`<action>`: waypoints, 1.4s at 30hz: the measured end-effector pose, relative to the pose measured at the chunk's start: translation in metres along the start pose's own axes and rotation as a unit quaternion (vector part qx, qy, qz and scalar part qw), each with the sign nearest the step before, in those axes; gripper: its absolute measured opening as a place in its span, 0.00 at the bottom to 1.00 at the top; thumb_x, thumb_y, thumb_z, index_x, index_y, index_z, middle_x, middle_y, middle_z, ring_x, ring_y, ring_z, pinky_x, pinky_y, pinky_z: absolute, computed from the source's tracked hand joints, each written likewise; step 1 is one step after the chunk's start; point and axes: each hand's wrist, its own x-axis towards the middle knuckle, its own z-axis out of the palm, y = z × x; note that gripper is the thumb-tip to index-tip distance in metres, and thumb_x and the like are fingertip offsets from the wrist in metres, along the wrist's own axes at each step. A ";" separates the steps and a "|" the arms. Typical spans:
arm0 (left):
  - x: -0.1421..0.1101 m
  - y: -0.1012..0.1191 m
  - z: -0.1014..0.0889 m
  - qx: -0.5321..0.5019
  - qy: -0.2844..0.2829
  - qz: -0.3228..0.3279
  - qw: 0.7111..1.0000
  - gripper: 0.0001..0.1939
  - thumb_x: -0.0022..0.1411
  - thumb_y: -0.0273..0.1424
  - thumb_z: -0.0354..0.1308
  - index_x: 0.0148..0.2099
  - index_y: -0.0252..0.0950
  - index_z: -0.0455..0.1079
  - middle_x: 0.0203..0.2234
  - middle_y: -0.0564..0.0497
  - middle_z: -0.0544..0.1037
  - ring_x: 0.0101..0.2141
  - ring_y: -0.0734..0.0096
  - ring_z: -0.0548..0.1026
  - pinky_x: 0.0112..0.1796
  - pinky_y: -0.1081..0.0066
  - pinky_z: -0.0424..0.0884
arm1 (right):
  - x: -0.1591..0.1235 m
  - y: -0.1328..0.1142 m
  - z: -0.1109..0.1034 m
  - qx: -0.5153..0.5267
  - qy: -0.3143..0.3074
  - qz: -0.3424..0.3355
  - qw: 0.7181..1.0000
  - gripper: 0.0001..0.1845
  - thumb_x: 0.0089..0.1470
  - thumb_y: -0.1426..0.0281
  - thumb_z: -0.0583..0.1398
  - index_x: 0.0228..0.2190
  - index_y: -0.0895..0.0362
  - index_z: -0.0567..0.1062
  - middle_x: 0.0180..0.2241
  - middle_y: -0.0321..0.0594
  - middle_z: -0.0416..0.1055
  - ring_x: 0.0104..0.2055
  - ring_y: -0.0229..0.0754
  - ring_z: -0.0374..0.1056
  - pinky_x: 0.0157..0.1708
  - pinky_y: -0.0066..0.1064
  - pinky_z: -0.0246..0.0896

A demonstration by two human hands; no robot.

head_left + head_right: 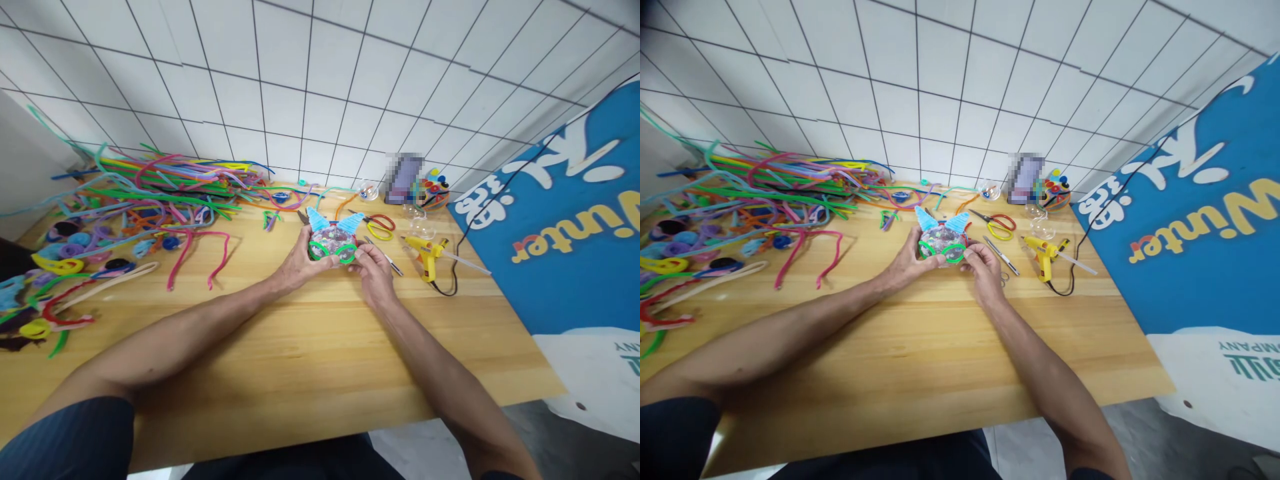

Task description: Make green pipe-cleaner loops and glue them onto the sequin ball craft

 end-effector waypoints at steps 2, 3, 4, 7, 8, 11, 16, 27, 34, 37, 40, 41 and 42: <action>0.000 -0.001 0.000 -0.003 -0.004 0.006 1.000 0.46 0.55 0.54 0.77 0.65 0.39 0.61 0.59 0.41 0.78 0.59 0.48 0.79 0.62 0.50 0.75 | 0.000 -0.001 0.000 0.000 -0.003 0.002 1.000 0.20 0.43 0.57 0.79 0.28 0.52 0.78 0.33 0.33 0.78 0.32 0.37 0.71 0.29 0.28 0.69; 0.001 -0.001 0.000 -0.005 -0.004 0.011 1.000 0.46 0.56 0.54 0.77 0.65 0.39 0.61 0.59 0.41 0.78 0.59 0.48 0.79 0.62 0.51 0.76 | 0.000 -0.001 -0.001 -0.002 -0.004 0.003 1.000 0.20 0.43 0.57 0.79 0.28 0.52 0.78 0.33 0.33 0.77 0.32 0.37 0.71 0.29 0.28 0.69; 0.001 -0.002 0.000 -0.007 -0.005 0.016 1.000 0.45 0.56 0.54 0.77 0.65 0.39 0.61 0.59 0.41 0.78 0.59 0.48 0.79 0.62 0.51 0.76 | 0.000 -0.001 -0.001 -0.004 -0.005 0.003 1.000 0.20 0.43 0.57 0.79 0.28 0.52 0.78 0.32 0.33 0.77 0.31 0.37 0.71 0.29 0.28 0.69; 0.001 -0.005 0.000 -0.007 -0.003 0.021 1.000 0.45 0.56 0.55 0.77 0.64 0.39 0.62 0.59 0.41 0.78 0.59 0.48 0.79 0.62 0.51 0.75 | 0.001 -0.001 -0.002 -0.008 -0.009 0.003 1.000 0.20 0.44 0.57 0.79 0.28 0.52 0.77 0.33 0.34 0.78 0.31 0.37 0.71 0.29 0.29 0.70; 0.001 -0.005 0.000 -0.007 -0.002 0.020 1.000 0.45 0.56 0.55 0.77 0.64 0.39 0.62 0.59 0.41 0.78 0.59 0.48 0.79 0.62 0.51 0.75 | 0.001 -0.001 -0.002 -0.008 -0.010 0.004 1.000 0.20 0.44 0.57 0.79 0.28 0.52 0.77 0.33 0.34 0.78 0.31 0.37 0.71 0.29 0.29 0.70; 0.000 -0.006 -0.001 -0.010 -0.003 0.017 1.000 0.46 0.56 0.55 0.78 0.65 0.39 0.62 0.59 0.41 0.78 0.59 0.48 0.79 0.63 0.50 0.75 | 0.000 -0.002 -0.001 -0.002 -0.009 0.007 1.000 0.20 0.43 0.57 0.79 0.28 0.52 0.77 0.33 0.34 0.78 0.31 0.37 0.71 0.29 0.28 0.69; -0.001 -0.001 -0.002 -0.003 -0.013 0.017 1.000 0.44 0.57 0.53 0.77 0.64 0.39 0.62 0.59 0.42 0.78 0.59 0.49 0.79 0.62 0.52 0.75 | 0.000 -0.004 0.000 0.003 -0.002 0.015 1.000 0.21 0.40 0.57 0.80 0.26 0.52 0.78 0.31 0.33 0.78 0.31 0.37 0.72 0.29 0.27 0.69; -0.001 0.002 -0.003 0.008 -0.022 0.016 1.000 0.43 0.58 0.53 0.76 0.64 0.39 0.61 0.59 0.41 0.77 0.59 0.48 0.78 0.62 0.51 0.74 | 0.002 0.000 -0.002 -0.005 -0.005 0.010 1.000 0.19 0.42 0.57 0.78 0.27 0.52 0.77 0.31 0.33 0.77 0.31 0.37 0.71 0.29 0.28 0.69; -0.001 -0.002 -0.002 -0.011 -0.022 0.014 1.000 0.42 0.58 0.52 0.77 0.63 0.40 0.61 0.59 0.42 0.77 0.60 0.49 0.78 0.63 0.51 0.74 | 0.003 0.000 -0.003 -0.011 -0.008 0.006 1.000 0.18 0.43 0.58 0.78 0.27 0.51 0.77 0.33 0.34 0.78 0.31 0.37 0.71 0.29 0.29 0.70; -0.001 -0.002 -0.003 -0.004 -0.021 0.009 1.000 0.43 0.57 0.53 0.77 0.63 0.40 0.61 0.58 0.42 0.77 0.58 0.49 0.78 0.61 0.51 0.75 | 0.003 0.000 -0.003 -0.012 -0.008 0.008 1.000 0.19 0.43 0.58 0.78 0.27 0.51 0.76 0.31 0.33 0.77 0.31 0.37 0.70 0.29 0.29 0.69; -0.001 -0.001 -0.003 0.003 -0.019 0.008 1.000 0.43 0.57 0.54 0.77 0.62 0.40 0.61 0.58 0.42 0.76 0.58 0.49 0.77 0.62 0.50 0.74 | 0.002 -0.001 -0.002 -0.012 -0.006 0.008 1.000 0.18 0.42 0.58 0.78 0.27 0.51 0.77 0.30 0.32 0.76 0.30 0.37 0.70 0.29 0.29 0.69; -0.001 -0.001 -0.003 0.004 -0.019 0.008 1.000 0.43 0.57 0.55 0.77 0.62 0.40 0.61 0.58 0.42 0.76 0.59 0.49 0.77 0.62 0.50 0.74 | 0.002 -0.001 -0.002 -0.012 -0.006 0.008 1.000 0.18 0.43 0.59 0.78 0.27 0.51 0.77 0.30 0.32 0.76 0.30 0.37 0.70 0.29 0.29 0.69; -0.001 0.000 -0.003 0.005 -0.019 0.007 1.000 0.44 0.56 0.55 0.77 0.62 0.40 0.61 0.58 0.42 0.75 0.59 0.48 0.77 0.63 0.50 0.74 | 0.002 -0.001 -0.002 -0.013 -0.008 0.006 1.000 0.18 0.43 0.59 0.78 0.27 0.51 0.77 0.30 0.33 0.76 0.31 0.37 0.70 0.29 0.29 0.69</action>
